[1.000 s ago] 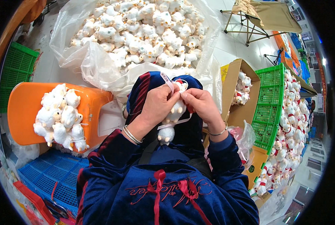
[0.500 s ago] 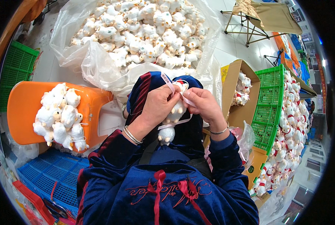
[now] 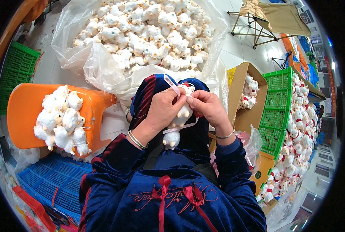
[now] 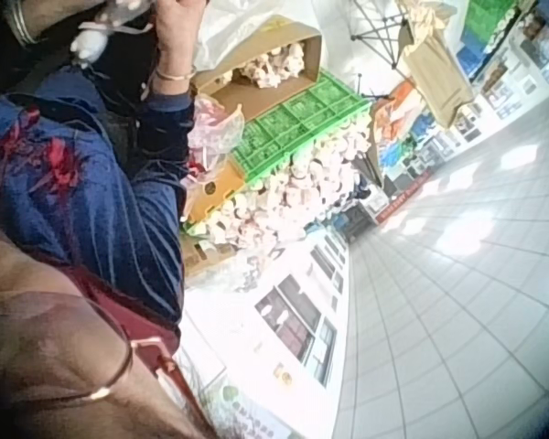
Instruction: The person sits on the floor and ties red ribbons around small white plush toys. They pick up each toy, wrap the ribbon, and adjust it before moving to the next one.
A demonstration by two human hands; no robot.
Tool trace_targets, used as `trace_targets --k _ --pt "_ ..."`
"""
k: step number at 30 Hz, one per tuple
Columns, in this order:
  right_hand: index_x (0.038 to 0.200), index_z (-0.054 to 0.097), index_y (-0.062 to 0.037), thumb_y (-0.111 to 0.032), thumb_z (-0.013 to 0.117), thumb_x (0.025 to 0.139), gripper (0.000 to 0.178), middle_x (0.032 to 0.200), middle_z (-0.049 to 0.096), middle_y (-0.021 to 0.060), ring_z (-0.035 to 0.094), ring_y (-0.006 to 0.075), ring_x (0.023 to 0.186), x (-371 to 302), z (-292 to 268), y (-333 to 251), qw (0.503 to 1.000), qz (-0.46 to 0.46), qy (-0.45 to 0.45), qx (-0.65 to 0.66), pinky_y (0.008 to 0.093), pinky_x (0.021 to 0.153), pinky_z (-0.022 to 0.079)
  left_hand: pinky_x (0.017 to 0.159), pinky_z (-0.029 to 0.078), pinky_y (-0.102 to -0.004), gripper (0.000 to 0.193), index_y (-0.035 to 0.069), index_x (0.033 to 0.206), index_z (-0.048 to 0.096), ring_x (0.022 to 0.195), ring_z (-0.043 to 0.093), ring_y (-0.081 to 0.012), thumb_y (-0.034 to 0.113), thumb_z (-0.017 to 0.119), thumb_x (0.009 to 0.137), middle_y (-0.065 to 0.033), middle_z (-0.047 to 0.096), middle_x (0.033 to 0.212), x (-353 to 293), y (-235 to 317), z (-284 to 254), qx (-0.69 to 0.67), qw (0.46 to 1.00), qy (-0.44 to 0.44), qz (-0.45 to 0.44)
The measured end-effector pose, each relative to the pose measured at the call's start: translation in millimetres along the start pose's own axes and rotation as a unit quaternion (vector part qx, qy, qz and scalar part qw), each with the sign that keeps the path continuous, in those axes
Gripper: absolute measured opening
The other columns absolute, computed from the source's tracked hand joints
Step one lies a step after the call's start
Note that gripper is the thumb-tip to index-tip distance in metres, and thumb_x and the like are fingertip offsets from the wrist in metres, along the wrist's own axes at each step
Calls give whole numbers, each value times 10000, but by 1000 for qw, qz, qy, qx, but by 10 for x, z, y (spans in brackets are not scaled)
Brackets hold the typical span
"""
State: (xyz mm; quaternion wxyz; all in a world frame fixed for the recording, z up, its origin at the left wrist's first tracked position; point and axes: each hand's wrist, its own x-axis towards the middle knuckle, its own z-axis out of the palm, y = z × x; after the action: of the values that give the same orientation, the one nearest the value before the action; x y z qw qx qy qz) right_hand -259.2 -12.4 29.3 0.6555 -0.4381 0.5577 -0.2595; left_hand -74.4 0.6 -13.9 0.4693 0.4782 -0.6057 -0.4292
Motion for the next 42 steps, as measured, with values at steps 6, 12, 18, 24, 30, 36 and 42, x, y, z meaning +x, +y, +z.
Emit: trace_targets --k 6,12,18,24,30,36,42 --pt "1103 738 -25 -175 718 977 197 782 653 -43 521 16 630 60 -34 172 999 -18 12 34 171 530 383 624 517 -317 144 -18 997 697 680 670 -205 109 717 932 -137 702 857 -14 -28 3 -23 1000 3 -7" --pt "1179 724 -16 -140 714 965 248 832 680 -30 532 19 621 52 97 106 996 -84 7 2 181 515 392 624 496 -307 133 -6 973 693 676 634 -187 119 720 936 -111 675 847 -18 -86 -15 -31 999 2 -8" --pt "1140 742 -16 -148 732 948 234 849 697 -14 542 21 606 147 -6 -12 996 -7 -30 -80 184 476 383 622 489 -304 134 1 950 686 674 620 -165 128 728 934 -84 661 829 -29 -112 -30 -34 999 16 -10" --pt "1039 748 -7 -151 753 938 175 873 705 -4 595 44 727 147 57 25 998 -26 -11 -53 199 626 476 644 502 -289 152 -12 989 714 700 634 -138 131 725 938 -87 696 820 -10 -75 -97 -48 998 -9 -33" --pt "1002 736 -39 -201 763 943 175 736 639 -49 513 10 557 159 164 163 992 -117 39 -39 174 466 359 631 500 -262 159 -20 1022 731 667 616 -91 119 699 951 -73 720 812 -21 -104 -147 -88 994 -20 -66" --pt "1026 743 -11 -131 760 939 150 914 710 -11 609 53 815 119 132 68 998 -47 23 -33 213 726 502 654 506 -229 159 -16 1041 735 705 621 -57 99 709 934 -25 715 822 0 -70 -180 -67 994 -34 -83" --pt "1063 744 -1 -132 733 961 167 935 713 -6 613 56 829 96 110 109 997 -51 29 -56 213 745 505 648 518 -272 154 -14 1027 726 682 653 -128 78 679 912 -100 719 850 14 -16 -160 -15 996 -44 -80"
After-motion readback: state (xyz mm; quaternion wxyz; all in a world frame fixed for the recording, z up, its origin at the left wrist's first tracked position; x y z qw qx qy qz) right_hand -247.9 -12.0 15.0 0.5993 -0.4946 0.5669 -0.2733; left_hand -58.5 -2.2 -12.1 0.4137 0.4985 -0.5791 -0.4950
